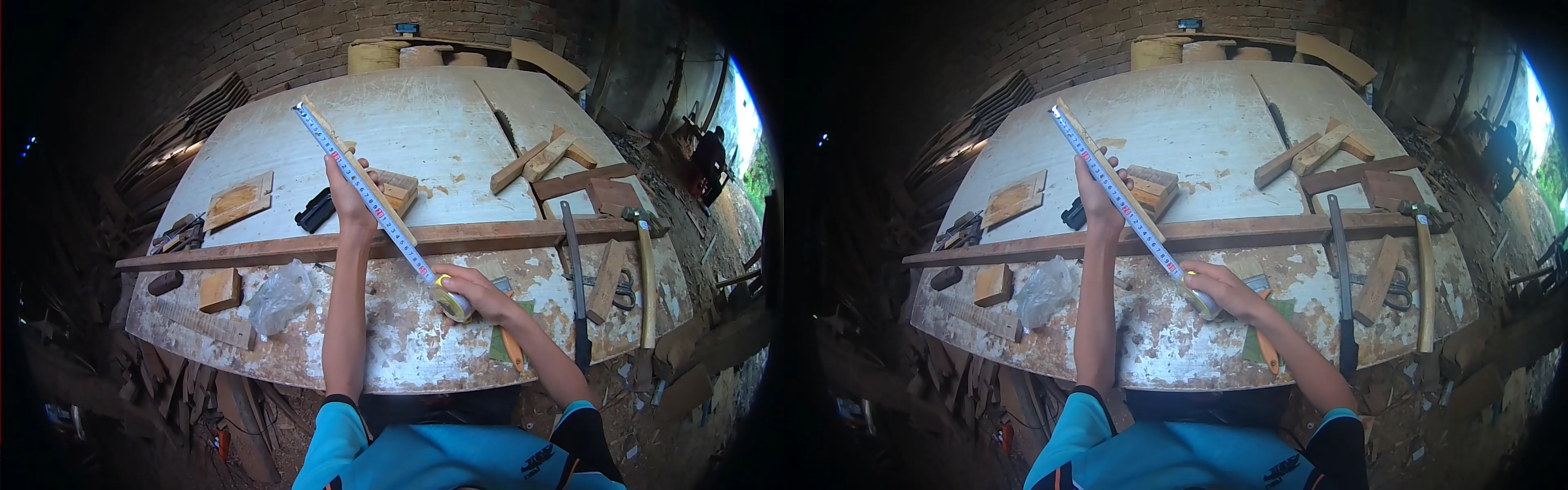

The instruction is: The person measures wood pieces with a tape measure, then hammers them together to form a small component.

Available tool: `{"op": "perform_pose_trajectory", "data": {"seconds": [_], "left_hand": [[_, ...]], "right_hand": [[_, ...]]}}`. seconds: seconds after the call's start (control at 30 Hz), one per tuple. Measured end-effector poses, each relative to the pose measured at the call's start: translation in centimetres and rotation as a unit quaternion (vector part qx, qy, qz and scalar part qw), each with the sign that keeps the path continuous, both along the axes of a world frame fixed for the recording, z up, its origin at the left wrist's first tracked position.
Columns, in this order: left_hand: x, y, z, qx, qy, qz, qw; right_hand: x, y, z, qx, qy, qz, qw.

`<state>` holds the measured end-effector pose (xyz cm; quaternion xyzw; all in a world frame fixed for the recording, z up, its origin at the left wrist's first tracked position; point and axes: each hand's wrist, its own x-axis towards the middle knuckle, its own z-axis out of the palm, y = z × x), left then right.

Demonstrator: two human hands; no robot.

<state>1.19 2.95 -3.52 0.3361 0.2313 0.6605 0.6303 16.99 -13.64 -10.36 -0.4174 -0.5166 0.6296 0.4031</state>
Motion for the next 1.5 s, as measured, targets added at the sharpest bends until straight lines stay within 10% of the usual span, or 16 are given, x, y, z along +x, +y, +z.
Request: {"op": "perform_pose_trajectory", "data": {"seconds": [0.57, 0.8, 1.07, 1.27, 1.5], "left_hand": [[-0.5, 3.0, -2.6, -0.036, -0.127, -0.098, 0.986], [-1.7, 0.2, 0.2, 0.105, 0.164, -0.112, 0.974], [-2.6, 1.4, -0.4, 0.090, 0.069, -0.236, 0.965], [-2.0, 1.1, 0.0, -0.012, -0.091, -0.164, 0.982], [-6.0, 1.8, 0.5, 0.008, 0.022, -0.056, 0.998]], "right_hand": [[2.6, 0.1, 1.7, -0.002, 0.070, -0.050, 0.996], [8.0, -0.4, 2.5, 0.050, 0.017, -0.091, 0.994], [9.8, -0.5, 2.4, 0.046, -0.051, -0.070, 0.995], [11.2, -1.1, 2.5, -0.017, -0.015, -0.086, 0.996], [12.1, -1.8, 3.0, 0.013, -0.153, -0.071, 0.986]]}}
